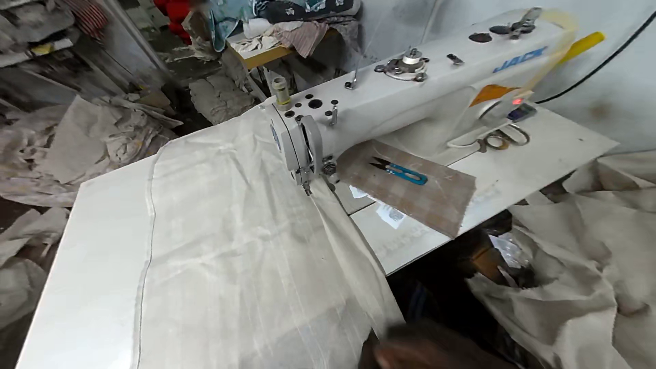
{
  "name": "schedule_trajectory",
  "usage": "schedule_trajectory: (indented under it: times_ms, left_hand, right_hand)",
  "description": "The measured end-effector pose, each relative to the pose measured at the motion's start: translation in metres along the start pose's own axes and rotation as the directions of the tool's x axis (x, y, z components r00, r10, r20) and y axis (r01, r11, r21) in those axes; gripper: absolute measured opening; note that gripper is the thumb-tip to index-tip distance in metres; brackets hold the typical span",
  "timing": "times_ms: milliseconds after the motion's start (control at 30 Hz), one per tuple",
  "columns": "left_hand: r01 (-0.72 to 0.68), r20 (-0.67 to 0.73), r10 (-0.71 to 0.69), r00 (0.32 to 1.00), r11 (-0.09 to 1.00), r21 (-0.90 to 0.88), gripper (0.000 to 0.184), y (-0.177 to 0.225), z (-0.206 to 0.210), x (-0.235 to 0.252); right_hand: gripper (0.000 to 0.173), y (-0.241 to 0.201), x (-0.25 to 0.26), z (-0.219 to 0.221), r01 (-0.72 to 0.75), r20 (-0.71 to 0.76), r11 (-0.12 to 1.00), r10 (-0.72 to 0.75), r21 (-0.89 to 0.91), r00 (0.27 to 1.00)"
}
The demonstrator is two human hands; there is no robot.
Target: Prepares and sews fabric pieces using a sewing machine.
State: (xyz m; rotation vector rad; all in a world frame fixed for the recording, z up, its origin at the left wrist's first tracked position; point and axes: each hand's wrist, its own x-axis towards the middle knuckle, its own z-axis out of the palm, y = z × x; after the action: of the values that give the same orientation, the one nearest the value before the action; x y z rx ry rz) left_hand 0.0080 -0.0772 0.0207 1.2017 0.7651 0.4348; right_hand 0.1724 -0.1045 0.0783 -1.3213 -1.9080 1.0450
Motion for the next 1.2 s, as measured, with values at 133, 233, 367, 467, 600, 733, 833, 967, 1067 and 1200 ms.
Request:
schedule_trajectory:
  times_ms: [133, 233, 367, 467, 600, 733, 833, 967, 1067, 1200]
  left_hand:
    - [-0.017, -0.04, 0.018, 0.999, 0.999, 0.028, 0.032, 0.009, 0.014, -0.001]
    - [-0.066, -0.01, 0.071, 0.997, 0.965, 0.253, 0.033, 0.022, 0.012, -0.001]
    - [-0.294, 0.045, 0.358, 0.933, 0.681, 0.67, 0.035, 0.024, -0.01, 0.008]
    - [-0.45, 0.077, 0.652, 0.755, 0.429, 0.783, 0.059, 0.002, -0.03, 0.033]
    - [-0.491, 0.076, 0.729, 0.68, 0.376, 0.786, 0.065, -0.007, -0.033, 0.047]
    - [-0.532, 0.082, 0.755, 0.651, 0.376, 0.759, 0.068, -0.006, -0.035, 0.052]
    - [-0.519, 0.083, 0.754, 0.651, 0.362, 0.774, 0.067, -0.005, -0.036, 0.051]
    - [-0.471, 0.092, 0.75, 0.655, 0.309, 0.826, 0.064, -0.005, -0.036, 0.054]
    - [-0.472, 0.128, 0.734, 0.667, 0.283, 0.835, 0.06, -0.009, -0.04, 0.054]
    - [-0.472, 0.097, 0.664, 0.741, 0.413, 0.779, 0.06, -0.008, -0.04, 0.041]
  right_hand:
    - [0.044, 0.02, 0.08, 0.009, -0.3, -0.352, 0.923, 0.204, -0.243, 0.914]
    - [0.037, 0.031, 0.096, 0.019, -0.293, -0.564, 0.899, 0.065, -0.324, 0.823]
    - [0.038, 0.038, 0.094, 0.019, -0.243, -0.532, 0.928, 0.06, -0.281, 0.845]
    - [0.04, 0.04, 0.102, 0.014, -0.279, -0.482, 0.934, 0.144, -0.221, 0.864]
    - [0.039, 0.051, 0.12, 0.008, -0.288, -0.517, 0.939, 0.156, -0.187, 0.842]
    - [0.035, 0.061, 0.141, 0.004, -0.28, -0.54, 0.942, 0.14, -0.186, 0.83]
    - [0.032, 0.064, 0.153, 0.003, -0.289, -0.543, 0.938, 0.143, -0.193, 0.827]
    - [0.028, 0.065, 0.159, -0.008, -0.255, -0.488, 0.953, 0.148, -0.162, 0.86]
    - [0.028, 0.057, 0.126, -0.023, -0.183, -0.495, 0.981, 0.193, 0.069, 0.847]
    - [0.046, 0.042, 0.052, -0.016, -0.062, -0.56, 0.956, 0.219, 0.286, 0.799]
